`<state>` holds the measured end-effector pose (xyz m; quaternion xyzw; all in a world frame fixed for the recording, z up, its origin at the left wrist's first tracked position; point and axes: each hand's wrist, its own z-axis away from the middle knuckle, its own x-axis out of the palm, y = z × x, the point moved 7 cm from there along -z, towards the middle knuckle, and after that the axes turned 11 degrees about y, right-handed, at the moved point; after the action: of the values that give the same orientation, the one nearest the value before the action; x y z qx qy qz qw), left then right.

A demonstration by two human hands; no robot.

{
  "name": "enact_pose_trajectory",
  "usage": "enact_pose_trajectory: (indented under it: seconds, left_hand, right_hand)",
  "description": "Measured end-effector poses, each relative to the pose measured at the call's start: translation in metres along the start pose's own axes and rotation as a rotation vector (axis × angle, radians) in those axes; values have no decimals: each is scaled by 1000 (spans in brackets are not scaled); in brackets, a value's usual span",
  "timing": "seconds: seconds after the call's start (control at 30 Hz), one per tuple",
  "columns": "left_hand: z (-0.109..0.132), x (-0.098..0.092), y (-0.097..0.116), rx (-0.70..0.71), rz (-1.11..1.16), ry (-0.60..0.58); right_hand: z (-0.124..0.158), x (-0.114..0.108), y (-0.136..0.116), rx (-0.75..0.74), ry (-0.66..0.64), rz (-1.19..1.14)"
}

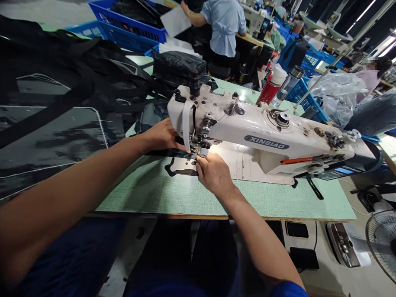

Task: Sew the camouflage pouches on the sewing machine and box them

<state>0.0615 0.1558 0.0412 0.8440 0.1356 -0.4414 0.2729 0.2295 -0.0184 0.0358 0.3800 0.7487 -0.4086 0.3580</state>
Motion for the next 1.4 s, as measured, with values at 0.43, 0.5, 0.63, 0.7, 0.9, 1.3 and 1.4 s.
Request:
enact_pose_trajectory:
  seconds: [0.43, 0.5, 0.63, 0.7, 0.9, 1.3, 1.4]
  left_hand:
    - [22, -2, 20, -141, -188, -36]
    - [27, -3, 25, -167, -206, -31]
    - [40, -7, 42, -237, -258, 49]
    - [46, -7, 52, -244, -260, 89]
    - [46, -4, 70, -245, -327, 51]
    - [34, -7, 101, -339, -421, -165]
    - [40, -4, 117, -392, -453, -131]
  right_hand:
    - [-2, 6, 15, 26, 44, -5]
    - [-2, 5, 14, 15, 56, -8]
    - [-1, 3, 11, -6, 81, -1]
    - [-1, 3, 11, -10, 94, 14]
    - [3, 6, 15, -41, 125, 7]
    - [13, 9, 23, -74, 218, -21]
    - [11, 9, 25, -74, 199, -16]
